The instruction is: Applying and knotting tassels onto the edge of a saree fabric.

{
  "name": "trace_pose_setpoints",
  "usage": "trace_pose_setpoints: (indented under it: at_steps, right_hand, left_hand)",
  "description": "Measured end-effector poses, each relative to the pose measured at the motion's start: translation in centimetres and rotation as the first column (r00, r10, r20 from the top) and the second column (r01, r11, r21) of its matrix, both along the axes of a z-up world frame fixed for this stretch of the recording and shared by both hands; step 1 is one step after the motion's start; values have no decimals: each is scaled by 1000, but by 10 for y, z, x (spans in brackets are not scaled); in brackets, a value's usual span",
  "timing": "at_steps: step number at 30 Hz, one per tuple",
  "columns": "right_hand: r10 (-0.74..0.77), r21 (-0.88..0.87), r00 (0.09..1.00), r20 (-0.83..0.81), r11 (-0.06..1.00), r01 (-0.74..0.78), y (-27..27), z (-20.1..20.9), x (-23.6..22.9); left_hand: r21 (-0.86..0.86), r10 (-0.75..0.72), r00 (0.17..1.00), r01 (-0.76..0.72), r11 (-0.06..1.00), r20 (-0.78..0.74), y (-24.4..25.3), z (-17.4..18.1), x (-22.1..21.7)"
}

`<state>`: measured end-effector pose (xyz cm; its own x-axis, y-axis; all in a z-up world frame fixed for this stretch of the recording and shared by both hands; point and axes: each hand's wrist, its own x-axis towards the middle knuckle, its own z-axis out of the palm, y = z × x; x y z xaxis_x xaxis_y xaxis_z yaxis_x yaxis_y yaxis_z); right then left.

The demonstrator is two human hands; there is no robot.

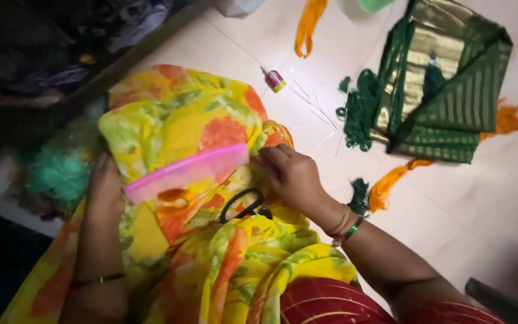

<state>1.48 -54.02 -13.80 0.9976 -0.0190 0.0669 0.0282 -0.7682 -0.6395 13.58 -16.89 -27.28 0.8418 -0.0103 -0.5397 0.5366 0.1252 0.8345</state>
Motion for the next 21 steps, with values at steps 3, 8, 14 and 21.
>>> trace_pose_setpoints:
  at_steps: [3,8,14,21]
  right_hand:
    - [-58,55,995,79,997,54,-8,-17,6]
    - [-252,-7,962,108,967,254,-58,-45,53]
    - [-145,-429,986,82,888,167,-119,-148,137]
    - [200,-859,962,-188,441,-260,-139,-206,208]
  left_hand:
    - [35,72,995,-70,997,-66,-9,22,-2]
    - [389,-64,998,52,920,18,-2,32,-7]
    - [704,-250,947,36,709,203,15,15,-24]
    - [604,-279,960,241,760,-32,31,39,-44]
